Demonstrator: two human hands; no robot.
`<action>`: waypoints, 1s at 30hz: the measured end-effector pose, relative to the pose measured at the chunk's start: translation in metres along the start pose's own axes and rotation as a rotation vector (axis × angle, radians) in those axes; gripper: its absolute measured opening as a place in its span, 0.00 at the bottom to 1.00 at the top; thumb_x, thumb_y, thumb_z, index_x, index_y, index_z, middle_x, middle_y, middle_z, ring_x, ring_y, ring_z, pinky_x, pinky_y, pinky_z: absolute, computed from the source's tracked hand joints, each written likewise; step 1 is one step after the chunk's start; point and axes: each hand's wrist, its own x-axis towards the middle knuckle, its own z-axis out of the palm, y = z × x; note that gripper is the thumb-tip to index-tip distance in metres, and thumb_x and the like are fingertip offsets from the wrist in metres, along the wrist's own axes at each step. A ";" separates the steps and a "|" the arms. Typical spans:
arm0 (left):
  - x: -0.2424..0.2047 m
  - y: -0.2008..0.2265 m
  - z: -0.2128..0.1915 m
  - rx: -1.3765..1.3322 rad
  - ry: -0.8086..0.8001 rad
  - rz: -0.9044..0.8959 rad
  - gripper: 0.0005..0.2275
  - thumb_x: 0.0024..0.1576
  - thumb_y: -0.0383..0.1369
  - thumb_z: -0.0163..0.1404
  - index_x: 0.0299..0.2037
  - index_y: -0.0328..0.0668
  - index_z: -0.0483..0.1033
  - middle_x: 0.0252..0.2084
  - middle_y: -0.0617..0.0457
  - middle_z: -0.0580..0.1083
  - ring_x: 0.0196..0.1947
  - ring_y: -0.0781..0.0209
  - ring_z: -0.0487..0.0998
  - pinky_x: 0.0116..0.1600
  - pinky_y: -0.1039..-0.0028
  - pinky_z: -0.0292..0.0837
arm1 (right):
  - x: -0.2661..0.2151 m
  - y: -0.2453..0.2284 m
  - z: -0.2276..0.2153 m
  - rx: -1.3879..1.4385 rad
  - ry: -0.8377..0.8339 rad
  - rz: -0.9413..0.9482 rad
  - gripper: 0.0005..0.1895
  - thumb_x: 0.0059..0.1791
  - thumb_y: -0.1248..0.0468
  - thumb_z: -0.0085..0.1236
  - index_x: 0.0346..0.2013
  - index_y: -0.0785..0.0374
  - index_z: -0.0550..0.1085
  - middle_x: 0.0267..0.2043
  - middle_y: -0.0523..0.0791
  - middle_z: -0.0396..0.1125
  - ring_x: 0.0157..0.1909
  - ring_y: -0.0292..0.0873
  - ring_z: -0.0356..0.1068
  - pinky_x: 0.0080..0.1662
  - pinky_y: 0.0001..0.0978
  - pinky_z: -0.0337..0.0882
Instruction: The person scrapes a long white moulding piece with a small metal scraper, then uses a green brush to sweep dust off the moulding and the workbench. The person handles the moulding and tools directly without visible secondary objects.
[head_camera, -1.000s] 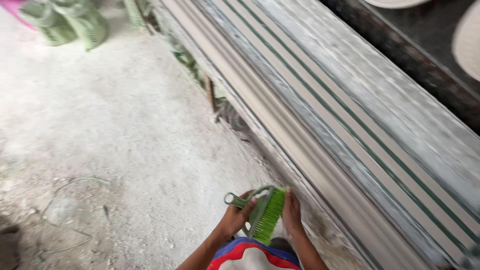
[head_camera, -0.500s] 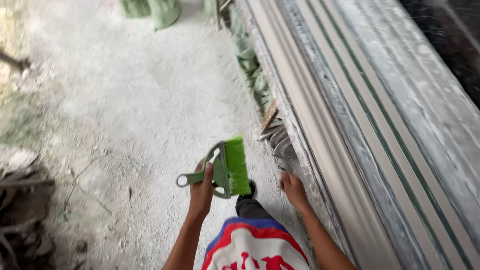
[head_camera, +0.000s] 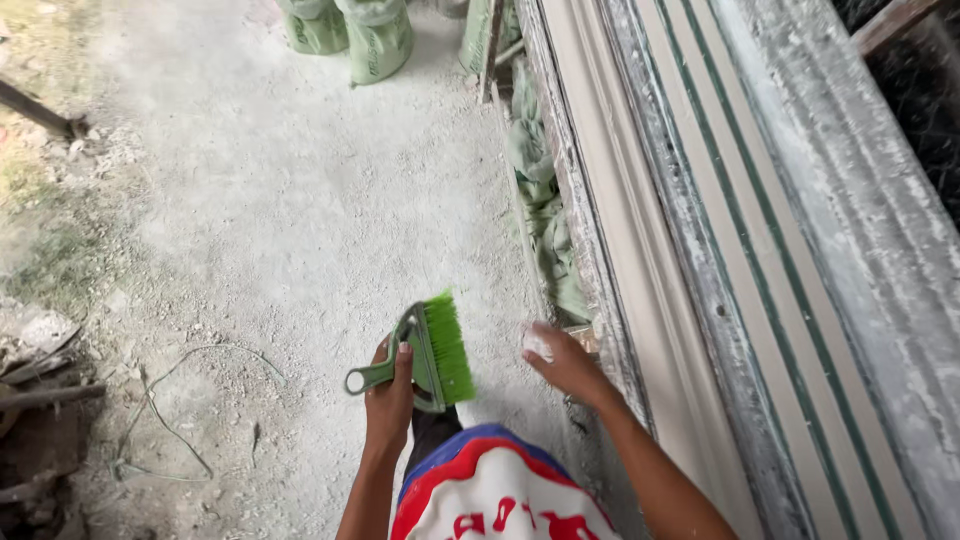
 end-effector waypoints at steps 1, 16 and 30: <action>0.019 -0.003 -0.001 -0.026 -0.015 -0.029 0.25 0.62 0.44 0.46 0.68 0.45 0.66 0.43 0.48 0.76 0.36 0.63 0.75 0.38 0.70 0.75 | 0.010 0.008 0.005 0.097 -0.090 0.253 0.22 0.54 0.55 0.60 0.54 0.72 0.76 0.53 0.61 0.73 0.56 0.59 0.74 0.55 0.48 0.71; 0.309 0.192 0.131 0.738 -1.196 0.355 0.11 0.59 0.32 0.54 0.47 0.34 0.75 0.32 0.45 0.77 0.31 0.60 0.72 0.41 0.70 0.73 | 0.218 -0.006 -0.034 0.670 0.182 0.634 0.25 0.54 0.54 0.56 0.61 0.63 0.66 0.47 0.48 0.73 0.48 0.41 0.74 0.49 0.36 0.74; 0.361 0.307 0.533 0.377 -1.293 0.714 0.20 0.66 0.40 0.40 0.63 0.37 0.68 0.36 0.41 0.74 0.33 0.56 0.72 0.41 0.66 0.71 | 0.246 0.200 -0.332 0.187 0.999 0.784 0.29 0.56 0.60 0.46 0.71 0.68 0.58 0.54 0.51 0.63 0.45 0.38 0.67 0.47 0.34 0.70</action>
